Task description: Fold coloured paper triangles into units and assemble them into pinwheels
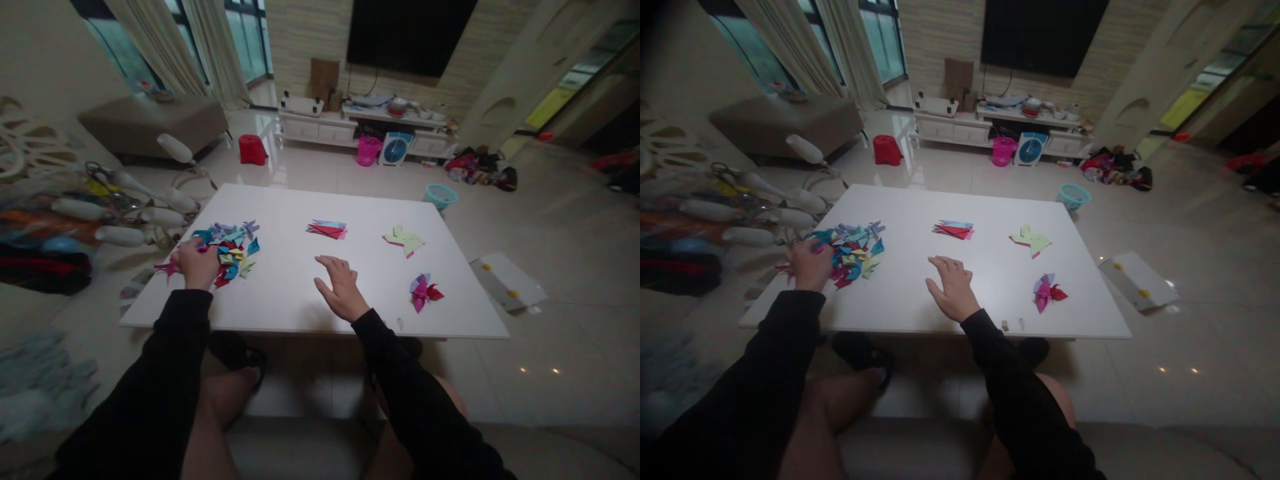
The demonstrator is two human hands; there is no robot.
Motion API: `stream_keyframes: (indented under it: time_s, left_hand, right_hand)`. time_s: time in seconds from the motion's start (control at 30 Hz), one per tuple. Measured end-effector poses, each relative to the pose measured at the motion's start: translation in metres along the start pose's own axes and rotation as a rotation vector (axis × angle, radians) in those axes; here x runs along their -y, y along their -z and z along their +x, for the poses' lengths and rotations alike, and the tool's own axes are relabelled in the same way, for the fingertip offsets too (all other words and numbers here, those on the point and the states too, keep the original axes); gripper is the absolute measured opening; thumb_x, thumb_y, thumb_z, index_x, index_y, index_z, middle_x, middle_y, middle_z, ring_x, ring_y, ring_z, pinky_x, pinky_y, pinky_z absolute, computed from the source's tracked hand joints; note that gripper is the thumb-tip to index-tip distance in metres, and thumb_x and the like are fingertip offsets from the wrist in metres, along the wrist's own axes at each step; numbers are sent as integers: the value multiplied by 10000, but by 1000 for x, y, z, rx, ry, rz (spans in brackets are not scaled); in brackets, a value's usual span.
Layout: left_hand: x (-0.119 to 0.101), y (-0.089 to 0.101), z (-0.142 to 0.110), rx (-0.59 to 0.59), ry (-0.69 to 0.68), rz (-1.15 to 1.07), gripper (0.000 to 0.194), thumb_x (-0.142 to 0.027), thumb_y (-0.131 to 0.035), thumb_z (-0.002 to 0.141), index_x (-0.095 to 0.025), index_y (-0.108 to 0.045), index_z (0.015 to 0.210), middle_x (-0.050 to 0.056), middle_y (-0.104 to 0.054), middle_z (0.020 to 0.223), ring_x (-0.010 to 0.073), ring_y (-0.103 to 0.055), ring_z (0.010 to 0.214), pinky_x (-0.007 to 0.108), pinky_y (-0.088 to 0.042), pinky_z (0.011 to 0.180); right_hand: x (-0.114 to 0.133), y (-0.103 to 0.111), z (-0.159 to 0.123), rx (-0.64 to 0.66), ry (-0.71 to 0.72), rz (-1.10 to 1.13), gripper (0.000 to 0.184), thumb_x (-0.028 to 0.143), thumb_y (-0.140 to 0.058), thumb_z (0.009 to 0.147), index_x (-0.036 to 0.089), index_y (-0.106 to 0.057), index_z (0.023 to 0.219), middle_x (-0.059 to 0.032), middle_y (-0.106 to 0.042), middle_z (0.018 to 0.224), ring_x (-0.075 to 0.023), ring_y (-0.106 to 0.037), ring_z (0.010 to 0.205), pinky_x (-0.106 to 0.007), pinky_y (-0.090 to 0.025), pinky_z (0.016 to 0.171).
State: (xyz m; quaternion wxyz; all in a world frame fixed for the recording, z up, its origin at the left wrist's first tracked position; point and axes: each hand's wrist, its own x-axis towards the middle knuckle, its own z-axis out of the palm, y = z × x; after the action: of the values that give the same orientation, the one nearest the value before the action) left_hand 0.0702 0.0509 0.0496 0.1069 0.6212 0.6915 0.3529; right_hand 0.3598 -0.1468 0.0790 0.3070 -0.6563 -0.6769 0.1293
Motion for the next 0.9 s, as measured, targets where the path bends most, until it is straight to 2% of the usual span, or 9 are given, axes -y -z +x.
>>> stream_keyframes:
  time_s: [0.03, 0.07, 0.2, 0.33, 0.43, 0.63, 0.8, 0.9]
  left_hand:
    - [-15, -1, -11, -31, -39, -35, 243, -177, -598, 824, -99, -660, 1045, 98, -671, 1153, 277, -540, 1202, 415, -356, 1125]
    - [-32, -2, -24, -2, -118, -97, 231, -165, -596, 825, -112, -679, 1034, 96, -684, 1159, 255, -573, 1169, 386, -399, 1095]
    - [-96, -11, -84, 228, -445, -312, 160, -158, -583, 864, -182, -725, 936, 58, -742, 1036, 225, -639, 1064, 364, -463, 1032]
    - [-135, -21, -117, 479, -709, -396, 136, -110, -610, 853, -209, -703, 853, 45, -754, 954, 223, -645, 986, 365, -496, 943]
    - [-145, -29, -123, 521, -791, -403, 108, -124, -628, 868, -204, -700, 867, 57, -736, 924, 220, -646, 937, 367, -494, 889]
    - [-143, -35, -124, 392, -923, -485, 94, -131, -665, 883, -193, -714, 934, 42, -722, 892, 197, -637, 869, 344, -479, 806]
    - [-138, -32, -124, 297, -971, -507, 149, -104, -649, 890, -199, -734, 967, 34, -744, 861, 195, -625, 864, 345, -479, 802]
    - [-136, -31, -124, 294, -972, -493, 169, -94, -633, 890, -211, -740, 947, 29, -759, 885, 196, -621, 873, 358, -474, 827]
  right_hand:
    - [0, 1, 0, -10, -9, -5, 460, 397, -479, 991, 305, -480, 1442, -97, -563, 1444, -309, -476, 1284, -491, -401, 976]
    - [0, 1, 0, -26, -23, -9, 442, 391, -483, 987, 299, -500, 1420, -101, -582, 1418, -309, -489, 1267, -487, -400, 970]
    - [-6, 5, 0, -153, -126, 25, 339, 354, -477, 975, 261, -578, 1286, -104, -650, 1289, -298, -545, 1193, -483, -392, 958]
    - [-18, 11, -1, -290, -209, 106, 247, 337, -480, 957, 237, -624, 1131, -92, -690, 1173, -282, -590, 1128, -476, -392, 974]
    - [-31, 16, -4, -345, -230, 192, 219, 326, -499, 931, 224, -641, 1064, -91, -701, 1138, -273, -606, 1099, -459, -409, 980]
    - [-46, 21, -7, -350, -306, 460, 240, 300, -514, 895, 206, -664, 1058, -76, -736, 1067, -245, -646, 1038, -392, -450, 896]
    - [-41, 20, -1, -335, -344, 595, 200, 367, -625, 842, 210, -665, 958, -40, -709, 882, -223, -648, 890, -351, -465, 791]
    - [-33, 15, 4, -318, -351, 692, 242, 371, -701, 783, 210, -644, 955, -1, -661, 780, -189, -623, 767, -320, -470, 716]
